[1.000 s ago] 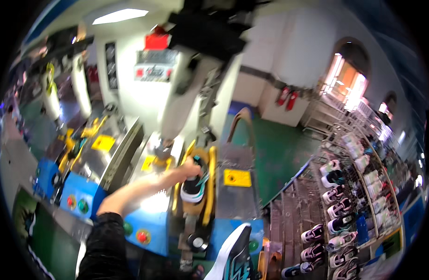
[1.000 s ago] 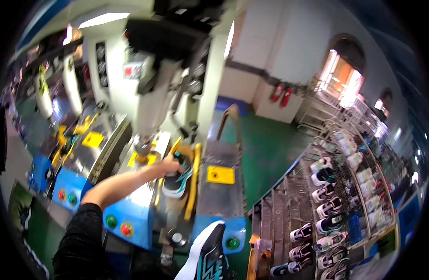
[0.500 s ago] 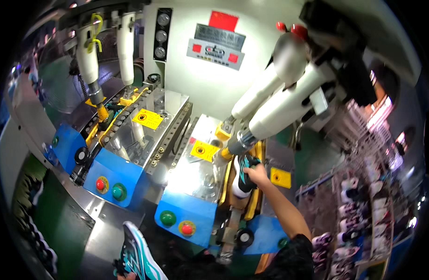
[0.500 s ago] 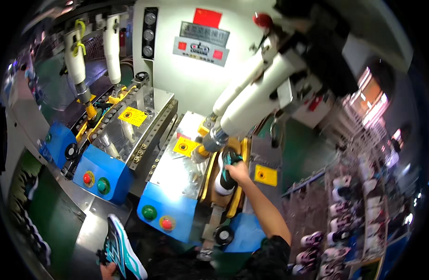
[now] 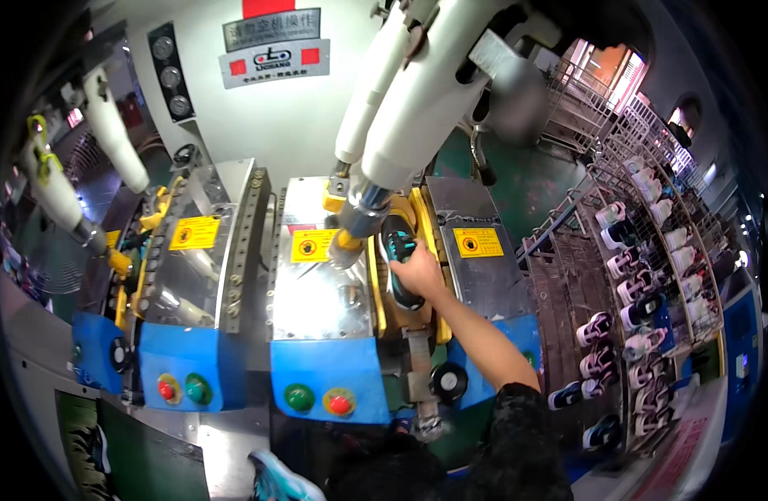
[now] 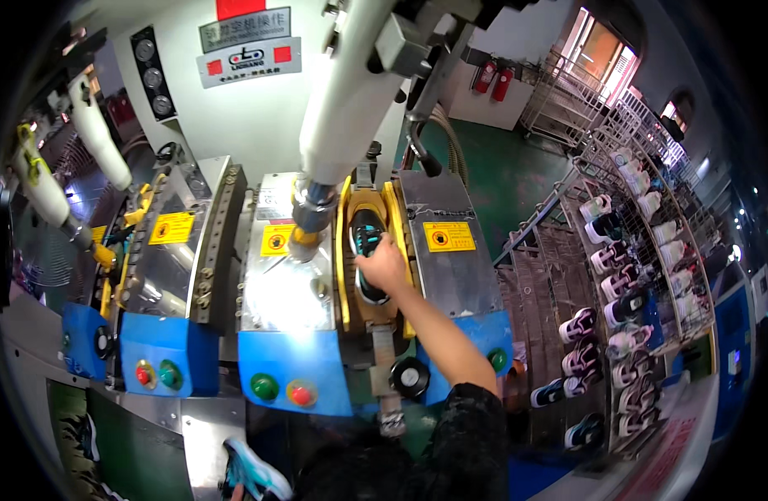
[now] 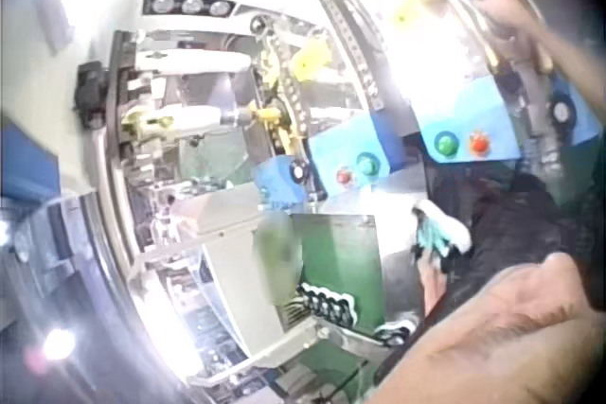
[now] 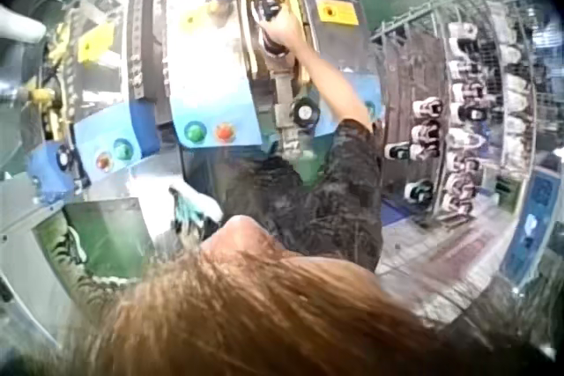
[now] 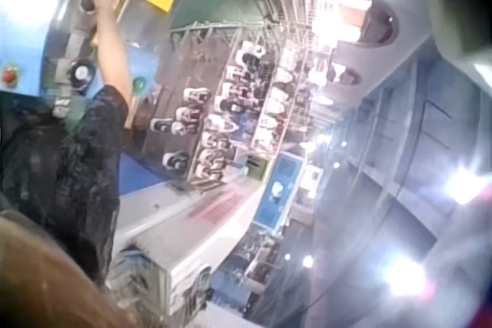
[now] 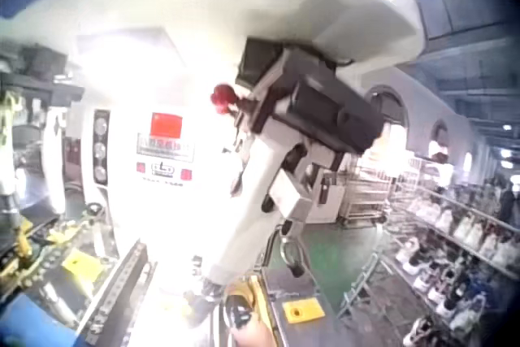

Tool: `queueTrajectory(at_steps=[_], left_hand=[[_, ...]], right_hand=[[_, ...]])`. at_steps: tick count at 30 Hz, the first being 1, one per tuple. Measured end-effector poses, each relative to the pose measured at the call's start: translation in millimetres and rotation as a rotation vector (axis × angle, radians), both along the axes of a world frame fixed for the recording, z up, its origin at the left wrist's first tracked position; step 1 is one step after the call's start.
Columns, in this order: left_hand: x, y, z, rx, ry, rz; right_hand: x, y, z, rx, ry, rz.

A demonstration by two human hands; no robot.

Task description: The person places shoes into two different specialized industrial machines, retrieves them, and then places them on a storage rack or conveyor belt.

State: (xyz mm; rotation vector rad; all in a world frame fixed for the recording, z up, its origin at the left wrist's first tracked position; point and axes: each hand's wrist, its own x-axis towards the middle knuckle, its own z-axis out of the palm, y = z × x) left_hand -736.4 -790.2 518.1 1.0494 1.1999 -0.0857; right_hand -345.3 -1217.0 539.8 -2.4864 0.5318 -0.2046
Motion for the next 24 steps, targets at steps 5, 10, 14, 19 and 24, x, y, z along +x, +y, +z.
queueTrajectory(at_steps=[5,10,14,19,24], left_hand=[[28,13,-35,-0.161,-0.041,-0.075],[47,17,-27,-0.278,-0.337,-0.121],[57,-6,-18,-0.301,-0.452,-0.179],[24,-3,-8,-0.277,-0.557,0.003],[-69,39,9,0.002,-0.479,0.319]], right_hand=[[-97,60,36,-0.206,-0.354,0.172],[-141,241,45,0.037,-0.483,0.874],[-133,254,-6,-0.344,-0.223,1.023],[-210,273,-9,0.341,-0.527,0.971],[-312,339,-80,0.869,0.108,1.184]])
